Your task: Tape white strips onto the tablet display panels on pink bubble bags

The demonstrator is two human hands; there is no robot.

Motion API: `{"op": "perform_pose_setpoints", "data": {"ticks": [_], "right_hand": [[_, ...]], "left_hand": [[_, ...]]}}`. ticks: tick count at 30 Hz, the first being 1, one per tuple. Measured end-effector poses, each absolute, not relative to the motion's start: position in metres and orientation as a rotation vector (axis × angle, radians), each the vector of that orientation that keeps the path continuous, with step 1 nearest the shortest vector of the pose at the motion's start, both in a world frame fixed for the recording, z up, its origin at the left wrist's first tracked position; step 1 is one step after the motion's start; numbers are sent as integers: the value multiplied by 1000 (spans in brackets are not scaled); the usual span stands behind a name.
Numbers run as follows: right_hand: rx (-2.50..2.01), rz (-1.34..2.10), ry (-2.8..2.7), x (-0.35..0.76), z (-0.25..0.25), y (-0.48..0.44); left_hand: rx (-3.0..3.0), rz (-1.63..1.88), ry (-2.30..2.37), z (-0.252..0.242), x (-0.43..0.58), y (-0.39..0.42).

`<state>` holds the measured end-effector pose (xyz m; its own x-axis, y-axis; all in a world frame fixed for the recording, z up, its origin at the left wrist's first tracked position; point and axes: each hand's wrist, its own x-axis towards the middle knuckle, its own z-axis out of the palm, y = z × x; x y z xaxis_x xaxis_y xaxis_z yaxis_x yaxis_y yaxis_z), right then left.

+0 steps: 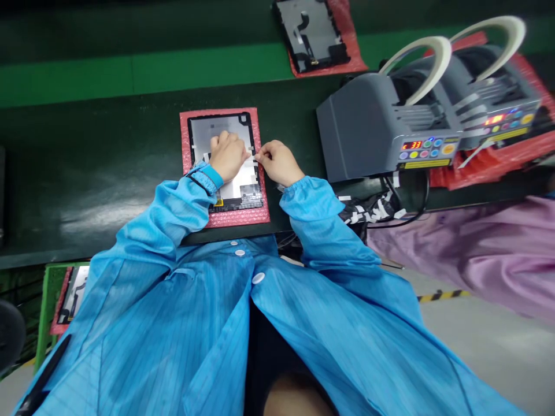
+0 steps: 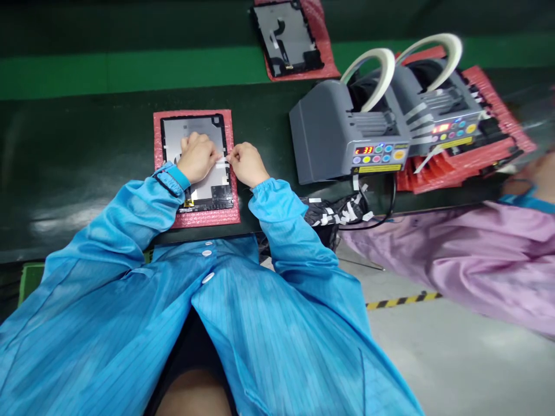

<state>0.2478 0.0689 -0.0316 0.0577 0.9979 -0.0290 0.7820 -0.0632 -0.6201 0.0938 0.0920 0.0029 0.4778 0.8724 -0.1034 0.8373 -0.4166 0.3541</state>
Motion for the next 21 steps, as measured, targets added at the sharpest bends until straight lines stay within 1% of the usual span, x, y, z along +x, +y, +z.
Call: {"op": "perform_pose_setpoints", "data": {"ticks": [6,9,11,15,18,21], "right_hand": [[-1942,614,-1725,249,-32,66],[-1910,472,-1717,248,-29,55],[-1875,361,-1781,244,-29,44],[-1949,320,-1995,232,-26,22],[-1985,318,-2138,233,-13,22],[-2052,383,-2103,246,10,60]], "left_hand": [[2357,189,1442,0,94,92],[2321,241,1463,1,92,92],[2303,269,1479,3,90,92],[2306,279,1477,6,89,90],[2327,252,1457,8,90,89],[2319,218,1426,11,85,99]]}}
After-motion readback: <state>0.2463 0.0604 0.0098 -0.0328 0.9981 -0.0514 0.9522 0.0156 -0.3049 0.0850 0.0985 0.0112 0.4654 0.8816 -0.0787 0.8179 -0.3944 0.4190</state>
